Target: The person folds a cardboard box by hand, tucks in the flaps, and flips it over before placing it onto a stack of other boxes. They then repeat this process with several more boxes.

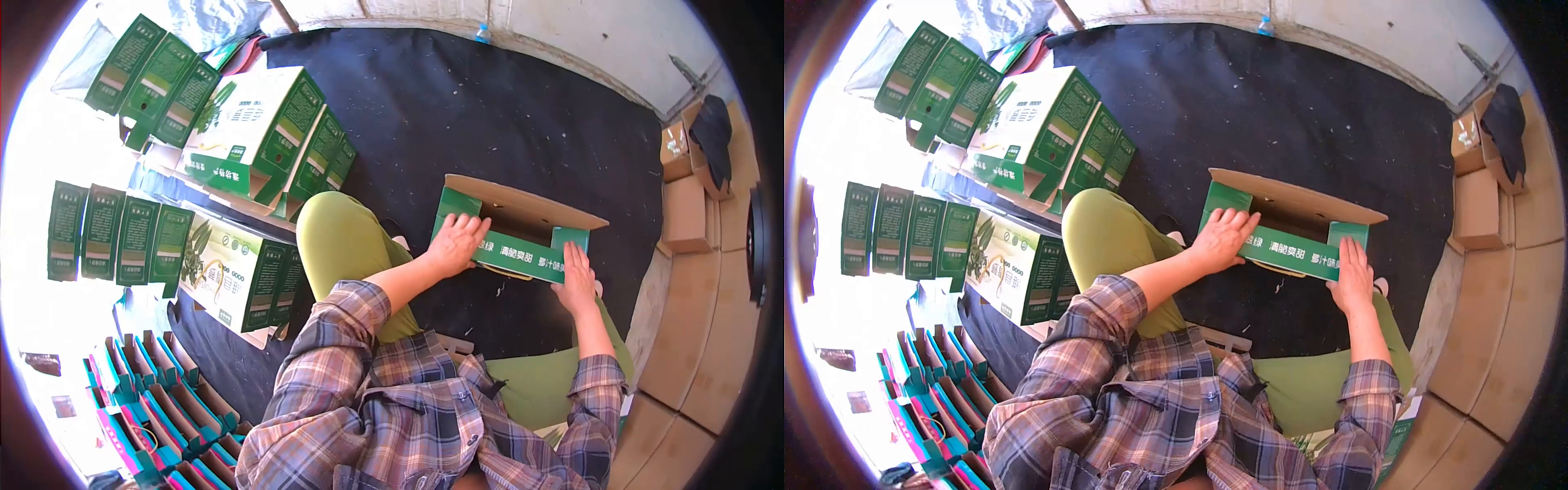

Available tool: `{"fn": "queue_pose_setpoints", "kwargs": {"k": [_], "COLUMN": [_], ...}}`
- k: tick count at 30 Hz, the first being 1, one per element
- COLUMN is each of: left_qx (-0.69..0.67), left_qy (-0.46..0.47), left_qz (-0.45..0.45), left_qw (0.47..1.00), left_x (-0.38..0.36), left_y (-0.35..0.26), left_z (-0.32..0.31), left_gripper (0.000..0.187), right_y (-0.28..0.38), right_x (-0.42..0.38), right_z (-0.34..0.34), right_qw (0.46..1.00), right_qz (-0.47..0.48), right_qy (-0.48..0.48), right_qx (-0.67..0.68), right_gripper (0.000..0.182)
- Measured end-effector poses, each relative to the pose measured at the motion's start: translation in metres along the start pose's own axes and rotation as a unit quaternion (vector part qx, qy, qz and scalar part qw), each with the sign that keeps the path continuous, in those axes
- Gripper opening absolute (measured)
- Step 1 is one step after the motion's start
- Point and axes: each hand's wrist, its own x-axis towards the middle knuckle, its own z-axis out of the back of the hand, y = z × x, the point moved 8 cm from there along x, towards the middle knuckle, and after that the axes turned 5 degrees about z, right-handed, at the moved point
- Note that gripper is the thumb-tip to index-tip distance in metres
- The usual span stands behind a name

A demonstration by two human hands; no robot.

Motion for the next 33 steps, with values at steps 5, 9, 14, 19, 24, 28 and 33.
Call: {"fn": "queue_pose_setpoints", "kwargs": {"k": [5, 9, 14, 19, 24, 28, 33], "left_qx": [-0.02, -0.046, -0.069, -0.105, -0.175, -0.273, -0.489], "left_qy": [0.019, 0.012, -0.004, -0.037, -0.043, -0.156, -0.316], "left_qz": [-0.002, -0.001, 0.016, 0.046, 0.138, 0.196, 0.215], "left_qw": [1.0, 0.999, 0.997, 0.993, 0.974, 0.929, 0.784], "left_x": [0.0, 0.002, 0.008, 0.006, 0.011, 0.016, -0.009], "left_y": [0.004, 0.006, 0.011, 0.018, 0.038, 0.06, 0.098], "left_z": [-0.004, -0.004, -0.018, -0.007, 0.013, 0.05, 0.141], "left_gripper": [0.087, 0.081, 0.054, 0.061, 0.079, 0.082, 0.069], "right_y": [0.019, 0.083, 0.225, 0.213, 0.047, -0.084, -0.183], "right_x": [-0.002, -0.007, -0.044, -0.055, -0.067, -0.122, -0.167], "right_z": [0.021, 0.094, 0.204, 0.223, 0.187, 0.156, 0.115], "right_qw": [0.998, 0.955, 0.855, 0.866, 0.946, 0.93, 0.888], "right_qz": [0.033, 0.156, 0.425, 0.424, 0.108, -0.096, -0.146], "right_qy": [-0.005, -0.084, -0.117, -0.179, -0.217, -0.244, -0.302], "right_qx": [0.051, 0.238, 0.275, 0.197, 0.214, 0.259, 0.315], "right_gripper": [0.082, 0.07, 0.057, 0.041, 0.037, 0.031, 0.033]}}
